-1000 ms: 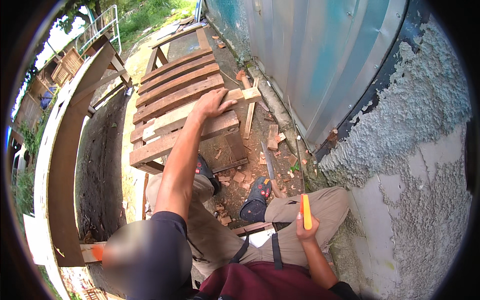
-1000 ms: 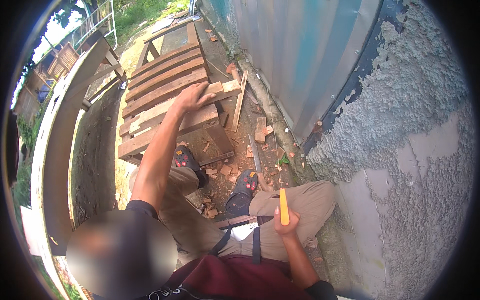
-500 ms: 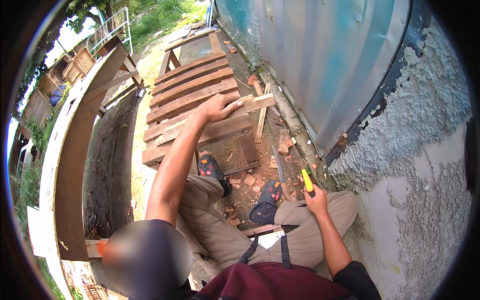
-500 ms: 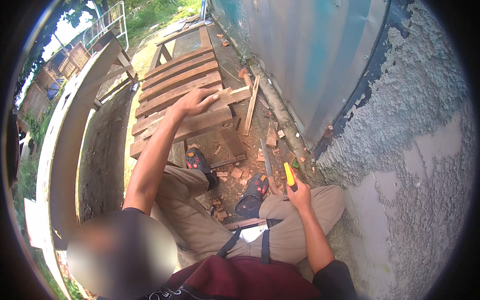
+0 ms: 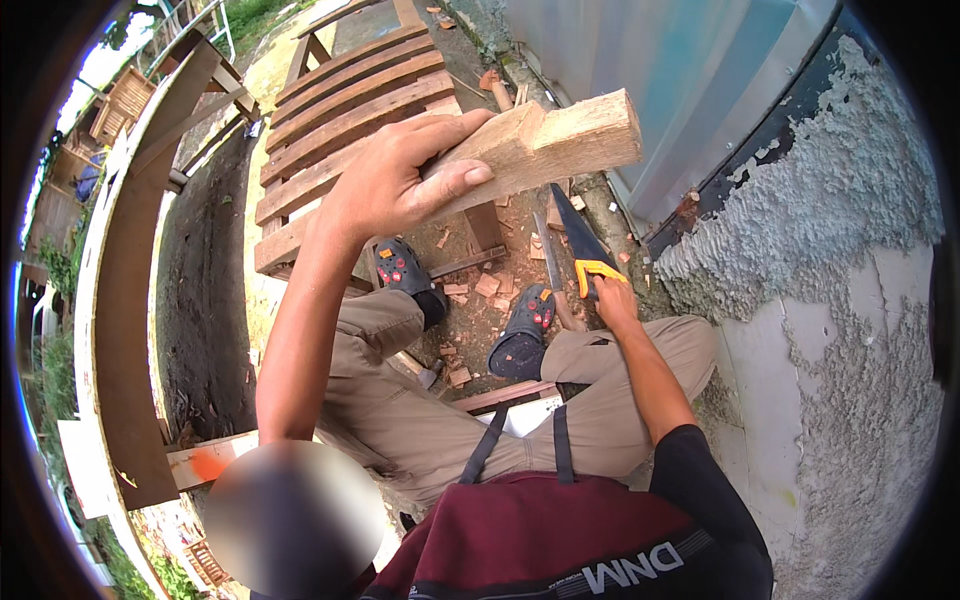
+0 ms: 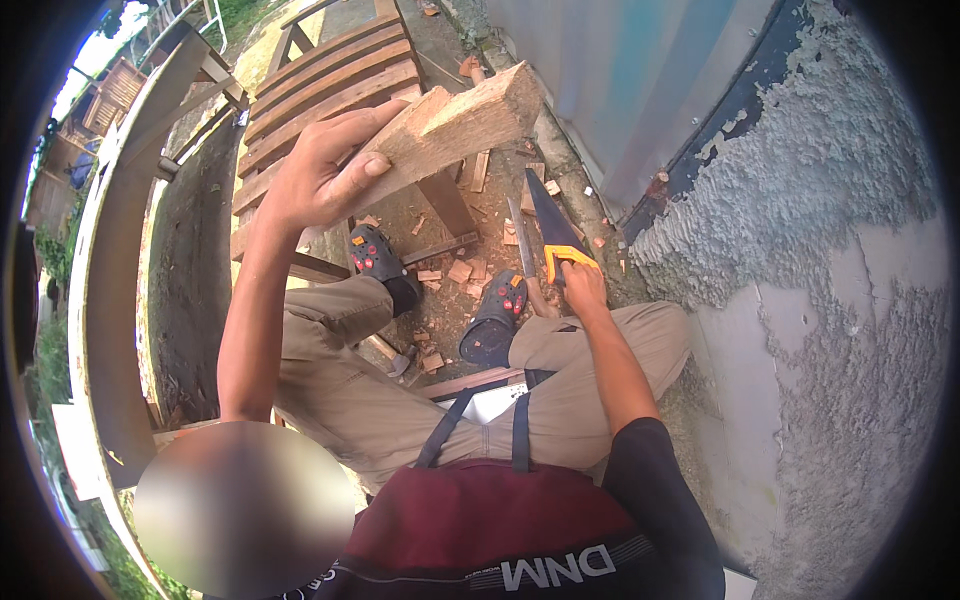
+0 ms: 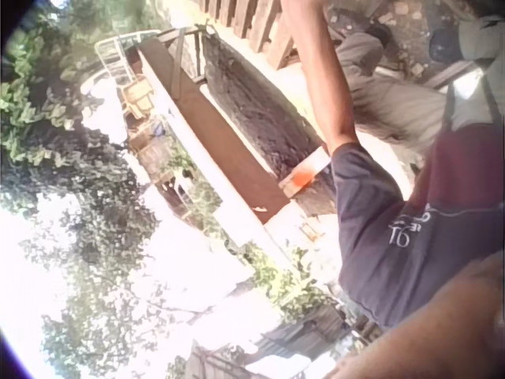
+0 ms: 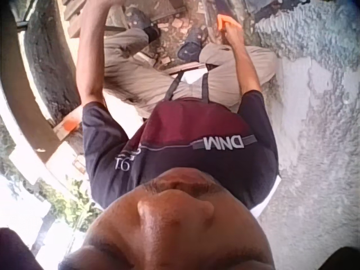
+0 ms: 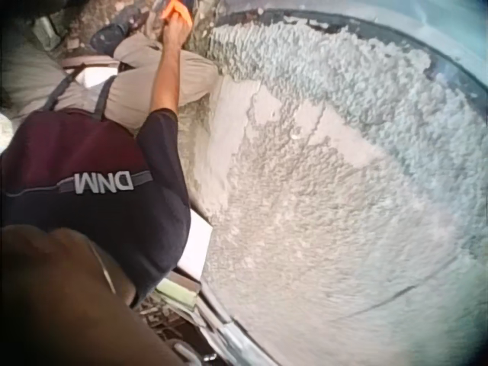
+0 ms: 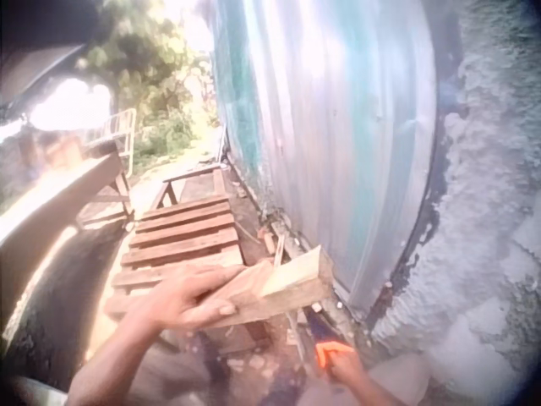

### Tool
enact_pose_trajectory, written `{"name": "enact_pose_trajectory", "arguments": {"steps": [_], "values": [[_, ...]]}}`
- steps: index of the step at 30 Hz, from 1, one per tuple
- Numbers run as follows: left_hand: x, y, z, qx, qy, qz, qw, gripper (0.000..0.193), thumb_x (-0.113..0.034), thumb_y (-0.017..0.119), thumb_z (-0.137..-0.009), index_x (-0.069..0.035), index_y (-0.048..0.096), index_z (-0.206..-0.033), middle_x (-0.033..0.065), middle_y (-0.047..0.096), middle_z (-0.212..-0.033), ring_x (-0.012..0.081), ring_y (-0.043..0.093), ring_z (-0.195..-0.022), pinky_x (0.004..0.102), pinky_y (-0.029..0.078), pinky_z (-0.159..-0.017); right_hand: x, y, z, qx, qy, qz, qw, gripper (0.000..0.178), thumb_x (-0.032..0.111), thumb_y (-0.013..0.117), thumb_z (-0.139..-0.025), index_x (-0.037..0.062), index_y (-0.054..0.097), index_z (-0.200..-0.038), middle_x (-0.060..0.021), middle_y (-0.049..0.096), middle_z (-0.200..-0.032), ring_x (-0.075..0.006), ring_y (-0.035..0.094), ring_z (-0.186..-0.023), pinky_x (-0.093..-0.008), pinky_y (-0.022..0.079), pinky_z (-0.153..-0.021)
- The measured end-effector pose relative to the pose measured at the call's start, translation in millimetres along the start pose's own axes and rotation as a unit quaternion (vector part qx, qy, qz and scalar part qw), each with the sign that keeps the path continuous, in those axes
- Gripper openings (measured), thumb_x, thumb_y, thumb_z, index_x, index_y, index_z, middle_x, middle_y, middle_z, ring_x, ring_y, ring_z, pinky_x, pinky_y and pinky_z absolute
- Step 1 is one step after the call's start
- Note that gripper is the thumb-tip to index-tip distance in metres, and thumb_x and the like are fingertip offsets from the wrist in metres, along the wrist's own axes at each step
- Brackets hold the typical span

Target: The person saws a wooden plank on a pallet using a hand saw, then uses a knife to split the cut piece. The person places the cut plank on the pallet and continues to split the wood with the knife.

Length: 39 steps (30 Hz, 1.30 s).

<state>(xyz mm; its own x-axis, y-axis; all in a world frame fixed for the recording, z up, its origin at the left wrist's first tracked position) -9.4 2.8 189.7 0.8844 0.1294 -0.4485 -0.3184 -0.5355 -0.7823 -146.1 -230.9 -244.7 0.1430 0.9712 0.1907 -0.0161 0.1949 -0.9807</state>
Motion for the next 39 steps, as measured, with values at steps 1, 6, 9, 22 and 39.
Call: {"name": "enact_pose_trajectory", "arguments": {"steps": [1, 6, 9, 22, 39], "values": [[-5, 0, 4, -0.027, 0.005, 0.005, 1.0, 0.054, -0.038, 0.067, -0.091, 0.002, 0.063, -0.128, 0.0241, 0.07, -0.112, 0.0397, 0.068, -0.103, 0.0428, 0.053, -0.088, -3, 11, -1, 0.003, 0.006, 0.018, 1.0, 0.028, 0.01, 0.07, -0.082, 0.0085, 0.064, -0.109, -0.0138, 0.069, -0.099, -0.032, 0.066, -0.102, -0.0452, 0.05, -0.09], [16, 38, 54, -0.126, -0.069, 0.07, 0.987, 0.063, -0.046, 0.066, -0.092, 0.003, 0.057, -0.131, 0.0217, 0.068, -0.116, 0.0342, 0.068, -0.107, 0.0399, 0.052, -0.094, -36, 77, 1, 0.118, 0.076, 0.186, 0.973, 0.024, 0.02, 0.051, -0.098, 0.0103, 0.069, -0.111, -0.0094, 0.069, -0.108, -0.0275, 0.062, -0.111, -0.0427, 0.044, -0.096], [43, 68, 104, -0.194, -0.152, 0.14, 0.959, 0.067, -0.049, 0.06, -0.097, 0.005, 0.05, -0.135, 0.0199, 0.066, -0.117, 0.0287, 0.066, -0.111, 0.0388, 0.049, -0.097, -35, 90, 4, 0.128, 0.076, 0.207, 0.967, 0.028, 0.023, 0.05, -0.099, 0.0105, 0.07, -0.114, -0.0097, 0.067, -0.116, -0.0259, 0.06, -0.113, -0.0414, 0.042, -0.097], [90, 136, 270, -0.379, -0.394, 0.208, 0.811, 0.067, 0.0, 0.081, -0.08, -0.004, 0.038, -0.132, 0.0122, 0.059, -0.12, 0.0212, 0.059, -0.114, 0.0359, 0.047, -0.101, 31, 141, -47, 0.256, 0.207, -0.103, 0.939, 0.029, 0.015, 0.064, -0.09, 0.0014, 0.071, -0.115, -0.0201, 0.066, -0.127, -0.0361, 0.066, -0.117, -0.0447, 0.055, -0.097], [95, 144, 279, -0.472, -0.451, 0.121, 0.748, 0.048, -0.006, 0.088, -0.077, 0.003, 0.059, -0.114, 0.009, 0.066, -0.107, 0.0173, 0.064, -0.095, 0.0308, 0.052, -0.085, 13, 154, -52, 0.208, 0.283, -0.188, 0.917, 0.043, 0.03, 0.075, -0.086, -0.0027, 0.07, -0.114, -0.0243, 0.065, -0.128, -0.0371, 0.063, -0.121, -0.0435, 0.053, -0.101]]}}
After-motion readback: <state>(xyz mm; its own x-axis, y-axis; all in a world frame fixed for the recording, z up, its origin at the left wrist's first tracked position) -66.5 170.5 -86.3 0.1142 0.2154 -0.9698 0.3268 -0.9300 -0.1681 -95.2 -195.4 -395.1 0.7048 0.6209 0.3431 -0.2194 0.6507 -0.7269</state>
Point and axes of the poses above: each hand's wrist, its own z-axis away from the middle knuckle, its own y-axis out of the palm, x = y × z, the point moved 8 cm from there along -z, towards the middle knuckle
